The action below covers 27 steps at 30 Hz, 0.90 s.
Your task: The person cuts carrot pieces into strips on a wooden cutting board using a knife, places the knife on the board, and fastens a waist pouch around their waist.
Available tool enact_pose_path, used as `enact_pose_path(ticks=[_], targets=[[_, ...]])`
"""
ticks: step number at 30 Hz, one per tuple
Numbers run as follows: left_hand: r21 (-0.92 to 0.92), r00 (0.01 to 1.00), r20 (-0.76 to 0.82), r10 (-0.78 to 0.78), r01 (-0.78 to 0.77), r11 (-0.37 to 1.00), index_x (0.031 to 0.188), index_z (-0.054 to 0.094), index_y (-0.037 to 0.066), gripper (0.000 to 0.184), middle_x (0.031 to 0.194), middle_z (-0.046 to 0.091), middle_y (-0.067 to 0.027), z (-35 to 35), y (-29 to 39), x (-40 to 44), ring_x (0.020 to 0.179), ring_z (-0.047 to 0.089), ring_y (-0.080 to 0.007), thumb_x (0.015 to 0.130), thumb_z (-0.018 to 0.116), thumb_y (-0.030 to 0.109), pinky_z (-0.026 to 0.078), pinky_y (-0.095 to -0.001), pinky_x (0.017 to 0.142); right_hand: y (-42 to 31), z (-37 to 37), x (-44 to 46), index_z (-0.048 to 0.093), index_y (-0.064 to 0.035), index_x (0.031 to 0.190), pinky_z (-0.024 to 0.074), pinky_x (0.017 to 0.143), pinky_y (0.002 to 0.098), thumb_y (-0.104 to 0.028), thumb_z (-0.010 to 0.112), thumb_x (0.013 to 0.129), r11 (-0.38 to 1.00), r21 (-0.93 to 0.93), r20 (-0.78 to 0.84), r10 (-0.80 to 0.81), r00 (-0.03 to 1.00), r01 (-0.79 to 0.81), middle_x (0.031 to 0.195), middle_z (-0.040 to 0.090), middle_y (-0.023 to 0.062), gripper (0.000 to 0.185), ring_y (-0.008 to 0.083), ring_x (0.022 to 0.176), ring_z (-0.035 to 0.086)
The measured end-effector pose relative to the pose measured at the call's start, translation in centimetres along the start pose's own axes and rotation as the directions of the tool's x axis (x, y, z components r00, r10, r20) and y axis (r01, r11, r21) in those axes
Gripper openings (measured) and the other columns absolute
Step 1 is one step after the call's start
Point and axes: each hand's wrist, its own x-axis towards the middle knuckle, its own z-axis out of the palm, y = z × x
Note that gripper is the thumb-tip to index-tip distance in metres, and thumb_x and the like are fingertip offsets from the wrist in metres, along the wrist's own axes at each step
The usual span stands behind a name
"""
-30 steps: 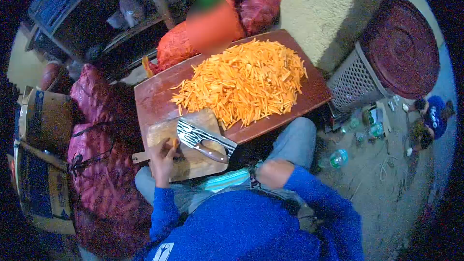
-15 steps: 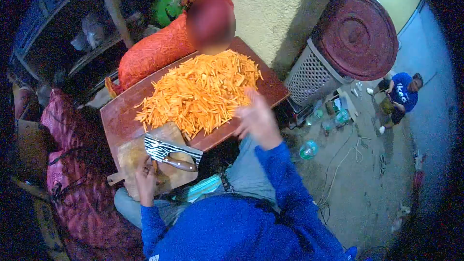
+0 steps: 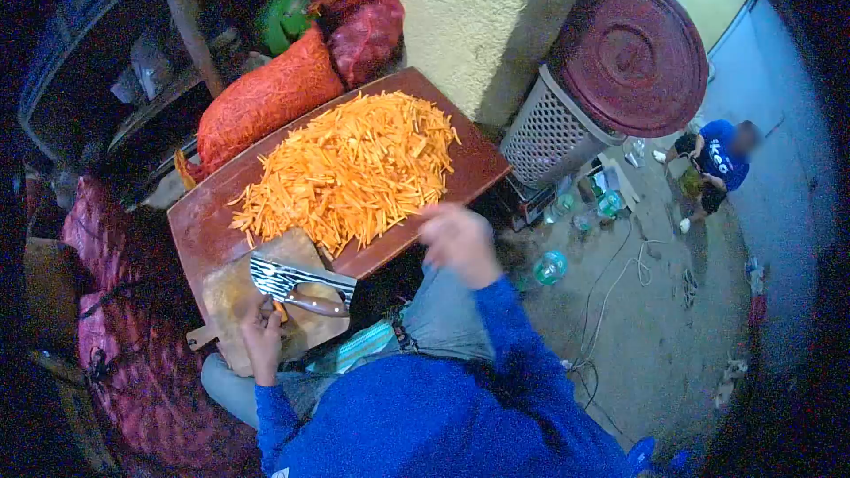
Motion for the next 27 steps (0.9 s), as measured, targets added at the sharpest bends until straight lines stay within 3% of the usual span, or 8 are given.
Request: enact_pose_path(ticks=[2,3,5,10,13,20,21,27], targets=[[0.06,0.999,-0.031,-0.009,0.011,0.998,0.128,0.066,-0.005,0.035,0.093,0.068,-0.0109,0.4,0.6,-0.3,0.074,0.064,-0.0197,0.093,0.063,-0.004,0.052,-0.0361,0.065,3.0,5.6,-0.4,0.067,-0.0007,0.129,0.0581,0.066,0.0329,-0.021,0.071,0.098,0.974,-0.223,0.383,0.052,0.922,0.037,0.095,0.073,0.0073,0.037,0.0181,0.078,0.073],[0.064,1.0,-0.031,-0.004,0.006,0.998,0.128,0.066,-0.005,0.035,0.093,0.068,-0.0109,0.4,0.2,-0.1,0.074,0.064,-0.0197,0.093,0.063,-0.004,0.052,-0.0361,0.065,3.1,8.2,-0.9,0.068,0.0007,0.127,0.059,0.078,0.0403,-0.016,0.072,0.094,0.889,-0.274,0.48,-0.205,0.853,0.368,0.102,0.074,0.0154,0.037,0.0273,0.088,0.073],[0.603,0.881,0.024,0.472,-0.39,0.696,0.126,0.067,-0.005,0.034,0.092,0.065,-0.0171,0.0,-1.1,0.0,0.075,0.063,-0.0315,0.092,0.066,-0.002,0.051,-0.0425,0.066,3.5,12.0,-2.1,0.064,-0.002,0.132,0.0546,0.092,0.0493,-0.012,0.066,0.091,0.761,-0.383,0.582,-0.242,0.776,0.524,0.114,0.069,0.0181,0.042,0.0388,0.104,0.067],[0.514,0.91,-0.013,0.415,-0.35,0.783,0.119,0.07,-0.003,0.03,0.092,0.061,-0.0197,0.3,0.8,-1.3,0.079,0.062,-0.038,0.089,0.069,-0.003,0.051,-0.0469,0.07,6.0,15.5,-2.6,0.043,-0.0119,0.155,0.0455,0.098,0.0536,-0.011,0.059,0.09,0.31,-0.528,0.736,-0.297,0.608,0.791,0.137,0.058,0.0126,0.067,0.0343,0.12,0.059],[0.422,0.958,0.049,0.284,-0.277,0.863,0.114,0.072,-0.003,0.026,0.093,0.062,-0.0203,-0.2,1.7,-1.5,0.083,0.064,-0.0384,0.088,0.069,-0.004,0.052,-0.0465,0.074,6.7,15.8,-2.4,0.043,-0.0106,0.153,0.0456,0.096,0.049,-0.011,0.059,0.09,0.3,-0.541,0.747,-0.259,0.613,0.786,0.13,0.062,0.0129,0.066,0.0314,0.116,0.062],[0.468,0.895,0.149,0.42,-0.438,0.767,0.106,0.072,-0.003,0.02,0.096,0.067,-0.0222,-0.3,1.2,-1.0,0.088,0.067,-0.0412,0.087,0.068,0.0,0.055,-0.0482,0.078,5.1,16.7,-1.3,0.057,0.0041,0.122,0.0542,0.071,0.0546,-0.009,0.065,0.08,0.371,-0.427,0.751,-0.363,0.552,0.825,0.101,0.069,0.0244,0.045,0.0406,0.084,0.072],[0.47,0.888,0.127,0.442,-0.447,0.761,0.105,0.073,-0.002,0.018,0.095,0.067,-0.0223,0.1,1.0,-1.0,0.088,0.067,-0.0411,0.087,0.068,0.0,0.055,-0.0481,0.078,6.4,16.8,-1.2,0.052,0.0036,0.128,0.0513,0.069,0.057,-0.008,0.065,0.079,0.37,-0.532,0.786,-0.121,0.607,0.762,0.092,0.068,0.0248,0.052,0.0436,0.084,0.068],[0.563,0.835,0.151,0.528,-0.512,0.648,0.101,0.073,-0.001,0.02,0.092,0.067,-0.0233,2.4,-0.1,-0.6,0.08,0.068,-0.0443,0.084,0.063,-0.004,0.056,-0.053,0.07,5.6,16.2,-1.0,0.052,0.0014,0.113,0.0509,0.072,0.0571,-0.004,0.063,0.079,0.475,-0.512,0.767,-0.121,0.63,0.716,0.093,0.066,0.026,0.036,0.0461,0.086,0.067]])
